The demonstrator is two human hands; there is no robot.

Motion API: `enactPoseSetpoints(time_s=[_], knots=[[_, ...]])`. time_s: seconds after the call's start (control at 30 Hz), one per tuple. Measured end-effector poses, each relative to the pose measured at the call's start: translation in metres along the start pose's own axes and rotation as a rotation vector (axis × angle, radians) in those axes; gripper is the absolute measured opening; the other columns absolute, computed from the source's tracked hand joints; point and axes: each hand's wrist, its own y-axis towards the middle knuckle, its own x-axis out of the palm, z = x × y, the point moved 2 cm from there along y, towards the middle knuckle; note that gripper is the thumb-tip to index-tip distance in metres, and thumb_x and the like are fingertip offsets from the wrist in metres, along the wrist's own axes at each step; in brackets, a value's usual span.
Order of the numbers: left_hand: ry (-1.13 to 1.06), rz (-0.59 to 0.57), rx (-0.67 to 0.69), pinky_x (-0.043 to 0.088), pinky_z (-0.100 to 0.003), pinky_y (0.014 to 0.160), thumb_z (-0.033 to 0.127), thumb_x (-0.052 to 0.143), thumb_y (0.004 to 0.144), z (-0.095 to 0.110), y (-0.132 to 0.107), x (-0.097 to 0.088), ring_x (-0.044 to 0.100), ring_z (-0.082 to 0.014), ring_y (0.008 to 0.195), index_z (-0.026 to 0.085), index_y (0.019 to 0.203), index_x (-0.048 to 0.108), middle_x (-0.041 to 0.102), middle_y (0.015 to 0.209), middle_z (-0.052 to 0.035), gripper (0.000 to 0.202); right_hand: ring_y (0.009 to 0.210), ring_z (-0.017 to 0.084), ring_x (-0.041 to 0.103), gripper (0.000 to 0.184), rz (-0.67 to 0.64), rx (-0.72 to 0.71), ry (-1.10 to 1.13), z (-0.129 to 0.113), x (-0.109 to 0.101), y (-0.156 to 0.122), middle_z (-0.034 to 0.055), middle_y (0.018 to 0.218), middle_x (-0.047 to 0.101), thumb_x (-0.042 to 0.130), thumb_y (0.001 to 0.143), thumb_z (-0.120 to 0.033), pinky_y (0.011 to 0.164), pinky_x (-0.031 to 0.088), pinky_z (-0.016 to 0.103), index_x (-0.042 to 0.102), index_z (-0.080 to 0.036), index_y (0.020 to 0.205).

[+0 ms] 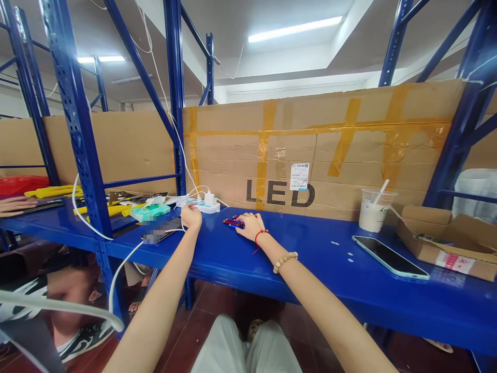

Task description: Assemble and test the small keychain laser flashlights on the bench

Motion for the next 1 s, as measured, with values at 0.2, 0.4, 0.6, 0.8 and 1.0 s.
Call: enactPoseSetpoints(time_s=[0.2, 0.4, 0.6, 0.8, 1.0], knots=[[-0.146, 0.169, -0.041, 0.047, -0.037, 0.084, 0.022, 0.047, 0.088, 0.007, -0.002, -0.006, 0.059, -0.0174, 0.093, 0.014, 0.093, 0.061, 0.063, 0.098, -0.0061, 0.017, 0.102, 0.02, 0.055, 0.026, -0.037, 0.041, 0.008, -0.003, 0.0, 0.003, 0.0073, 0.113, 0.057, 0.052, 0.089, -0.033, 0.09, 0.043, 0.044, 0.058, -0.016, 0.107], [-0.187, 0.242, -0.072, 0.045, -0.034, 0.084, 0.005, 0.036, 0.077, 0.013, -0.006, -0.012, 0.059, -0.0213, 0.091, 0.017, 0.084, 0.063, 0.066, 0.092, -0.0061, 0.03, 0.108, 0.022, 0.051, 0.025, -0.003, 0.129, 0.053, -0.003, -0.002, 0.0, 0.0077, 0.115, 0.057, 0.057, 0.084, -0.036, 0.094, 0.037, 0.045, 0.062, -0.015, 0.097], [-0.19, 0.258, -0.086, 0.044, -0.034, 0.084, 0.006, 0.034, 0.075, 0.015, -0.007, -0.014, 0.059, -0.0219, 0.092, 0.017, 0.083, 0.062, 0.066, 0.091, -0.0068, 0.031, 0.096, 0.022, 0.059, 0.021, 0.068, 0.237, 0.215, 0.007, -0.008, 0.001, 0.0064, 0.098, 0.067, 0.063, 0.074, -0.039, 0.081, 0.042, 0.032, 0.071, -0.019, 0.077], [-0.185, 0.228, -0.06, 0.045, -0.033, 0.082, 0.006, 0.038, 0.073, 0.014, -0.006, -0.011, 0.059, -0.0219, 0.09, 0.019, 0.078, 0.062, 0.066, 0.086, -0.0052, 0.027, 0.083, 0.016, 0.062, 0.029, 0.018, 0.317, 0.365, 0.023, -0.006, 0.004, 0.0039, 0.088, 0.068, 0.057, 0.082, -0.042, 0.069, 0.048, 0.028, 0.066, -0.016, 0.086], [-0.186, 0.217, -0.051, 0.045, -0.032, 0.082, 0.005, 0.037, 0.072, 0.012, -0.005, -0.009, 0.06, -0.0219, 0.091, 0.018, 0.077, 0.062, 0.066, 0.086, -0.0052, 0.029, 0.076, 0.013, 0.062, 0.026, -0.09, 0.355, 0.398, 0.032, -0.009, 0.0, 0.0027, 0.086, 0.065, 0.052, 0.089, -0.037, 0.073, 0.051, 0.032, 0.062, -0.013, 0.088]])
